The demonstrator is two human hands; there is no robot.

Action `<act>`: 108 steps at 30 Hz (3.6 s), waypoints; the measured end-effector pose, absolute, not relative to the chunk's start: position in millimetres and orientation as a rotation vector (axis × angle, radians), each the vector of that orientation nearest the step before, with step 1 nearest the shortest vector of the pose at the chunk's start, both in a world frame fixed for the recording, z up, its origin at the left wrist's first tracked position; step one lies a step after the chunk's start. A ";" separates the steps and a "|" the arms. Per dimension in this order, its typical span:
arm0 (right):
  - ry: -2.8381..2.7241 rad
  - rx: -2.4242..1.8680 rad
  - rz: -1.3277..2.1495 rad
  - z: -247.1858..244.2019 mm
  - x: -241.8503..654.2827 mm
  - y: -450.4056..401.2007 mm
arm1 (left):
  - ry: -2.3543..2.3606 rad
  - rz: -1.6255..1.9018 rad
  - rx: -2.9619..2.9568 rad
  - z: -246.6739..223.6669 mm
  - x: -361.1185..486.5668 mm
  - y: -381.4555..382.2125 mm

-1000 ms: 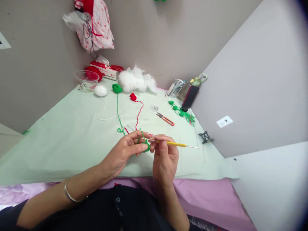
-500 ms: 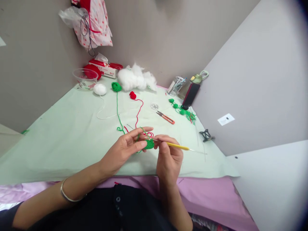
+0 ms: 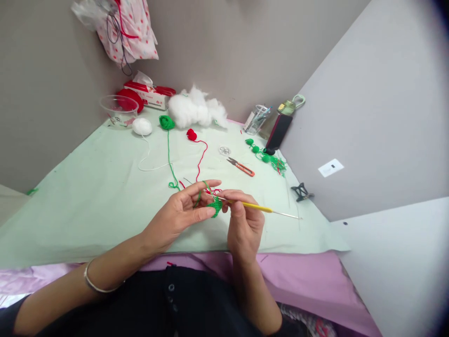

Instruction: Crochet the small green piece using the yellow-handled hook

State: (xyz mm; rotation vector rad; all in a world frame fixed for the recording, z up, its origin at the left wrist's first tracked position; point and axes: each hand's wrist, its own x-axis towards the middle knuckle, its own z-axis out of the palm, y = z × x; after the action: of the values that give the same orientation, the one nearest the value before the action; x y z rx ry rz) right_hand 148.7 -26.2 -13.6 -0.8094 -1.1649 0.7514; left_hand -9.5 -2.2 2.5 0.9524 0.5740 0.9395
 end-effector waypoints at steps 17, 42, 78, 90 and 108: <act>-1.278 -0.858 0.625 -6.5 154.6 -34.4 | 0.726 1.052 1.048 6.4 -11.6 -4.6; -1.281 -0.935 0.691 5.7 129.8 -30.7 | 0.749 1.039 0.943 18.4 -25.0 -10.8; -1.118 -0.754 0.900 20.7 121.1 -22.9 | 0.615 1.118 0.956 39.6 -31.3 -11.5; -1.528 -0.741 -0.230 1.0 116.4 -16.6 | 0.563 1.032 0.704 42.5 -21.7 -15.9; -1.098 -0.694 0.868 14.2 118.7 -28.8 | 0.640 1.086 0.889 37.4 -28.1 -23.4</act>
State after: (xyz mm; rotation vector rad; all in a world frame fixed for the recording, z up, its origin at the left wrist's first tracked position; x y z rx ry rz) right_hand 118.7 -28.8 14.2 -0.6936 -1.0983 0.8682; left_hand -28.1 -23.4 37.4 0.8890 0.6396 1.0860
